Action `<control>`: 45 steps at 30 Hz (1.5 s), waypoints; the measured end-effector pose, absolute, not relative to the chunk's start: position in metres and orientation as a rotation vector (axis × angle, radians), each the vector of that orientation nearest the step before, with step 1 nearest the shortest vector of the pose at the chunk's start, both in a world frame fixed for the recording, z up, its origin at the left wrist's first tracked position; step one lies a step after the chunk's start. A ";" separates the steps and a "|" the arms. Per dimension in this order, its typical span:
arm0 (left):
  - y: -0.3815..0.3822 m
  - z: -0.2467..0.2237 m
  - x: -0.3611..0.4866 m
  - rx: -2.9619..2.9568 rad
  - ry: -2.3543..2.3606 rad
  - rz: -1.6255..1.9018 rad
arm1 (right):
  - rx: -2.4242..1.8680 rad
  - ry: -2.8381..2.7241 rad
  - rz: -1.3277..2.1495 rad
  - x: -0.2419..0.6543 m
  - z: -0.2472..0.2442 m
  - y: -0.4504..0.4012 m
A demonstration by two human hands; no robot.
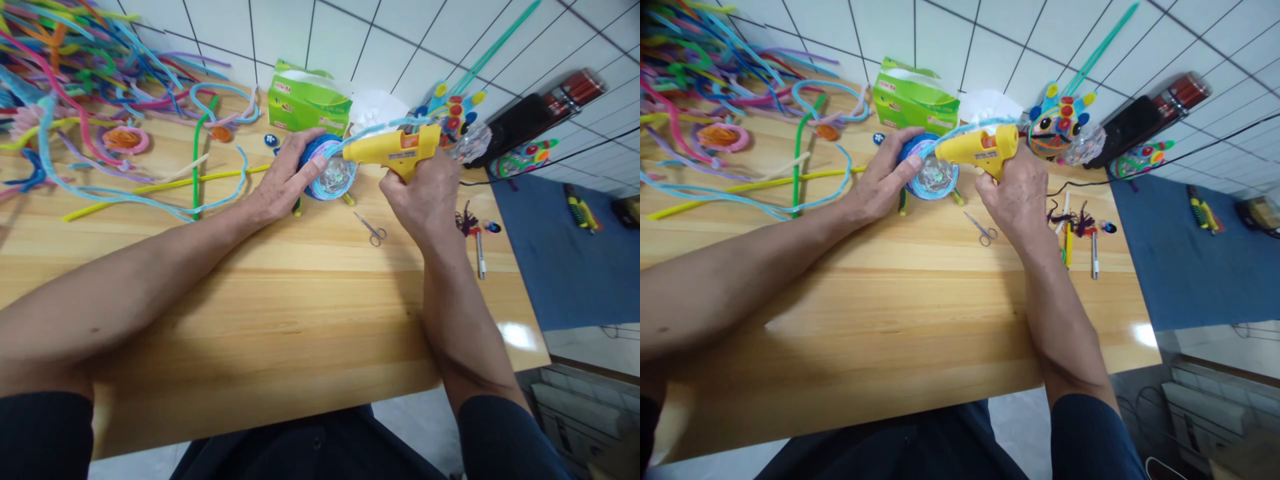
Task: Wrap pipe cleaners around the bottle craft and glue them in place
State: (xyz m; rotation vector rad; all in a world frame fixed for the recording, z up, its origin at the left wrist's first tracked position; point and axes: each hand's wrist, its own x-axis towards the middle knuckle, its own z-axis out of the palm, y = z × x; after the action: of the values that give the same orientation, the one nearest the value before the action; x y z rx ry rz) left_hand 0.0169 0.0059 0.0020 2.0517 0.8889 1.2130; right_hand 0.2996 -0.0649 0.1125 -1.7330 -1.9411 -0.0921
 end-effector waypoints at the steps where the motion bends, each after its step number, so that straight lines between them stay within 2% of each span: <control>1: 0.006 0.002 0.017 2.048 0.893 1.210 | -1.735 -1.941 -0.086 0.300 0.113 -0.065; 23: -0.002 0.013 0.018 2.070 0.927 1.175 | -1.772 -1.987 -0.101 0.300 0.113 -0.065; 35: 0.008 0.003 0.015 2.065 0.856 1.201 | -1.710 -2.007 -0.265 0.297 0.111 -0.066; 45: -0.004 0.014 0.015 2.105 0.921 1.168 | -1.715 -1.991 -0.157 0.296 0.112 -0.066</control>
State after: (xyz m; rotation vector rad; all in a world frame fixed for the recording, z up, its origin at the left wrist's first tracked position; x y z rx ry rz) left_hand 0.0146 -0.0041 0.0142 2.1055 0.9212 1.1675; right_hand 0.2963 -0.0655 0.1121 -1.7147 -1.9908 -0.1566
